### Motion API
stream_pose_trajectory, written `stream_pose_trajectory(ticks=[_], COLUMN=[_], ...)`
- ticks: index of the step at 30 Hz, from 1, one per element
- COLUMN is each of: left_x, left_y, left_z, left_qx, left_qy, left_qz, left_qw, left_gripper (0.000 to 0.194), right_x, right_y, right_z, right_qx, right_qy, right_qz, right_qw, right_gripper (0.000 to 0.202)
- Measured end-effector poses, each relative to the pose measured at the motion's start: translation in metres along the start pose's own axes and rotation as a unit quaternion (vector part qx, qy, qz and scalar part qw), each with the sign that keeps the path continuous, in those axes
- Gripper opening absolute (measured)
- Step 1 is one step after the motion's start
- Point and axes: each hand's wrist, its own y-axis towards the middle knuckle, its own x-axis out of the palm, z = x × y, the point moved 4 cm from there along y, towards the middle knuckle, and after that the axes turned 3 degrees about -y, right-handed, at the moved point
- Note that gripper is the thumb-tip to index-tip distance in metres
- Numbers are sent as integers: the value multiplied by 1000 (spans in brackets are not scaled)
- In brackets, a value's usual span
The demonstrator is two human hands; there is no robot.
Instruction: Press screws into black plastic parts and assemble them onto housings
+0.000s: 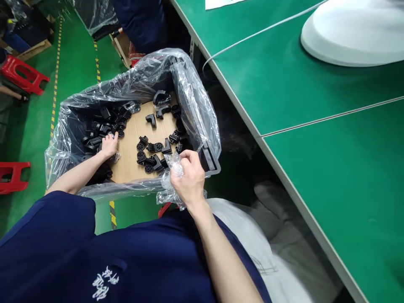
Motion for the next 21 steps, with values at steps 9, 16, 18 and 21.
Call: stream_pose_trajectory(ticks=[9, 16, 18, 21], left_x=[4, -44, -60, -74], left_y=[2, 17, 14, -6], left_z=[-7, -9, -3, 22], left_qx=[73, 58, 66, 106], left_qy=[-17, -255, -340, -453], left_qz=[-42, 100, 136, 137], left_qw=[996, 960, 928, 875], left_gripper=[31, 32, 41, 57], right_x=[2, 9, 10, 10], right_y=[-6, -2, 0, 5], right_z=[8, 14, 15, 11], right_qx=[-30, 36, 64, 114], right_qy=[50, 21, -6, -24], right_qz=[-21, -91, -113, -147], right_qw=[998, 995, 992, 982], right_gripper=[8, 2, 2, 8])
